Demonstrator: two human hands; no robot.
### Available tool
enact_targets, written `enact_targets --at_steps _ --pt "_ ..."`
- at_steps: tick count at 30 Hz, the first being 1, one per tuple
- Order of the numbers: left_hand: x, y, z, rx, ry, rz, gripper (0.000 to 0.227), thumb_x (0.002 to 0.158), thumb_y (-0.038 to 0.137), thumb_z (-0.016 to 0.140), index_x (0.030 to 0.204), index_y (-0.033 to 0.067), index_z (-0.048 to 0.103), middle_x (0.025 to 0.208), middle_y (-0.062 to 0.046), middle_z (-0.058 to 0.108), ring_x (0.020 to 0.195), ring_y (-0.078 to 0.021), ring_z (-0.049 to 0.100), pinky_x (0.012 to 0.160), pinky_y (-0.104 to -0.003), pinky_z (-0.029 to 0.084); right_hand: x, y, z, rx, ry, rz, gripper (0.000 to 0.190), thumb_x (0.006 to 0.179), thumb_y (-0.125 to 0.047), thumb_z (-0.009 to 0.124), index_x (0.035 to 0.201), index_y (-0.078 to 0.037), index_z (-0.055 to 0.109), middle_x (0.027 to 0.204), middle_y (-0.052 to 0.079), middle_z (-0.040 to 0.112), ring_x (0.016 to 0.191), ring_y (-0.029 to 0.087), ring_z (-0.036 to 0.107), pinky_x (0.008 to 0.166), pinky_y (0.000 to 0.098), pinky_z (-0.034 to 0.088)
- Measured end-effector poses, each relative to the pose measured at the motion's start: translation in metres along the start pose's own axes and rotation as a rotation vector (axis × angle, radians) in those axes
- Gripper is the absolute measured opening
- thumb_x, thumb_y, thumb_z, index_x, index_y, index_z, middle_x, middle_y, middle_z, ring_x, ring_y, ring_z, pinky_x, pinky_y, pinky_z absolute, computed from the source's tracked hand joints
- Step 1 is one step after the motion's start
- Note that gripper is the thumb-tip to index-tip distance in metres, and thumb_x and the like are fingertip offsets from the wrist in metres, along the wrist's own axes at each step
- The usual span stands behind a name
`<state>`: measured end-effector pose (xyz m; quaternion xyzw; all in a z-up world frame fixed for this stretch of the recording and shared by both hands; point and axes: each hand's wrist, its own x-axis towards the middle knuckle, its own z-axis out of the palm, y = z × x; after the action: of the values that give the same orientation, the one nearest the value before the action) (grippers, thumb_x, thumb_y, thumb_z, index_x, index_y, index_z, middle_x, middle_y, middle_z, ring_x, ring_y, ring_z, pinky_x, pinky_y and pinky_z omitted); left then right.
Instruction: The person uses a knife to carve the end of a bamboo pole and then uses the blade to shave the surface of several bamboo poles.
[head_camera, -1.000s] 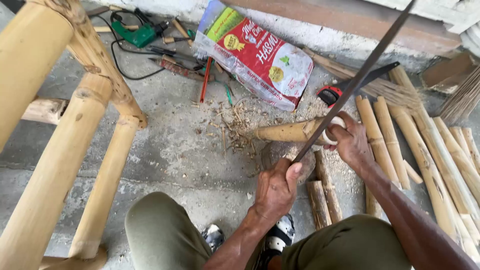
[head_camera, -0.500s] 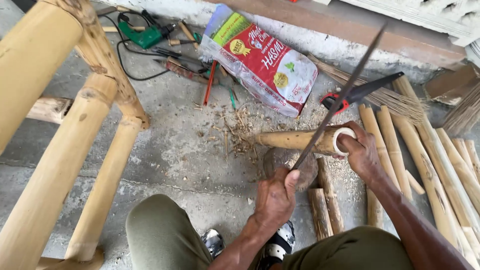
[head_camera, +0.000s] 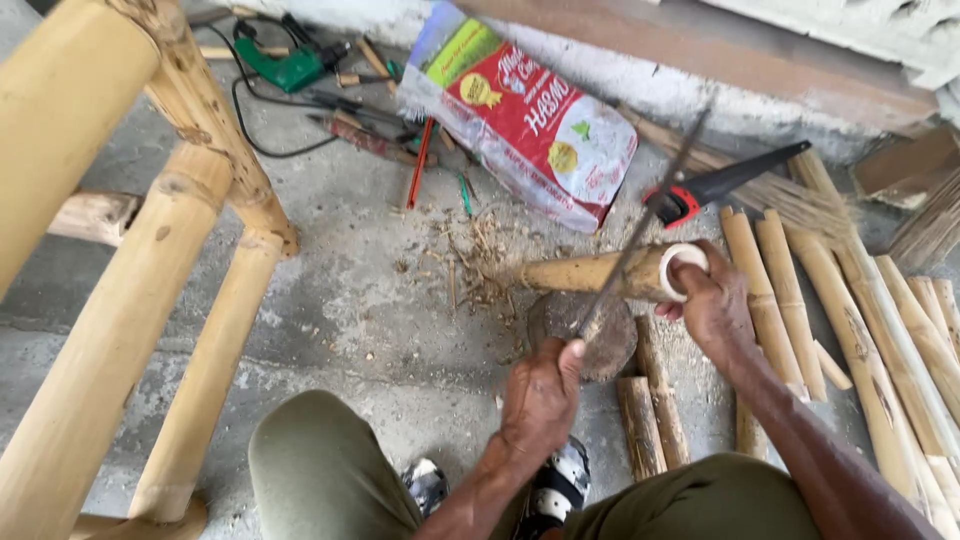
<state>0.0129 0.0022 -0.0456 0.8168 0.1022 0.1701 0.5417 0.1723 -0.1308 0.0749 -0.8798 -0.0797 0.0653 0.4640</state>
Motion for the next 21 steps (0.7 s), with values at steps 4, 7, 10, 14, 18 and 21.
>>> enact_targets --at_steps 4,7,10,14,18,21 --pt "0.001 0.022 0.002 -0.057 0.035 0.077 0.062 0.109 0.05 0.026 0.089 0.0048 0.063 0.05 -0.002 0.05 0.035 -0.0138 0.047 0.026 -0.033 0.038 -0.006 -0.011 0.008 0.044 0.025 0.019 0.037 0.092 -0.014 0.044 0.117 0.007 0.06 0.093 0.019 0.069 0.053 0.022 0.066 0.043 0.0332 0.053" --pt "0.006 0.014 0.007 -0.046 0.189 0.316 0.065 0.118 0.05 0.026 0.086 0.0037 0.059 0.061 -0.002 0.05 0.042 -0.011 0.048 0.033 -0.031 0.039 -0.006 -0.012 0.01 0.051 0.048 0.045 0.039 0.093 -0.018 0.044 0.122 0.003 0.059 0.092 0.02 0.068 0.049 0.021 0.065 0.043 0.0316 0.053" --pt "0.01 -0.012 0.011 0.011 -0.03 -0.038 0.057 0.107 0.046 0.029 0.094 0.0037 0.064 0.047 -0.002 0.047 0.031 -0.015 0.044 0.022 -0.038 0.035 -0.002 -0.004 0.008 0.045 0.055 0.007 0.039 0.092 -0.015 0.042 0.118 0.008 0.06 0.091 0.023 0.069 0.051 0.022 0.066 0.042 0.0342 0.053" --pt "0.001 0.004 -0.007 -0.055 0.039 -0.024 0.056 0.113 0.041 0.031 0.093 0.0011 0.064 0.049 -0.003 0.045 0.034 -0.0156 0.044 0.025 -0.038 0.034 0.001 -0.008 0.007 0.057 0.06 0.036 0.038 0.091 -0.017 0.045 0.119 0.007 0.057 0.094 0.022 0.069 0.049 0.024 0.065 0.043 0.0344 0.053" --pt "0.006 0.033 -0.012 -0.182 0.14 0.253 0.055 0.116 0.039 0.033 0.089 0.0002 0.061 0.053 -0.002 0.049 0.039 -0.0132 0.05 0.03 -0.034 0.038 -0.009 -0.013 0.008 0.064 0.05 0.032 0.036 0.091 -0.016 0.044 0.113 0.009 0.059 0.094 0.022 0.066 0.051 0.023 0.068 0.043 0.0336 0.056" --pt "0.002 0.001 0.013 -0.076 0.048 0.126 0.05 0.111 0.038 0.032 0.087 0.0037 0.06 0.049 -0.002 0.048 0.034 -0.0154 0.049 0.024 -0.034 0.037 -0.002 -0.006 0.011 0.06 0.032 0.016 0.033 0.093 -0.016 0.046 0.113 0.008 0.056 0.09 0.021 0.066 0.049 0.024 0.064 0.039 0.0347 0.051"
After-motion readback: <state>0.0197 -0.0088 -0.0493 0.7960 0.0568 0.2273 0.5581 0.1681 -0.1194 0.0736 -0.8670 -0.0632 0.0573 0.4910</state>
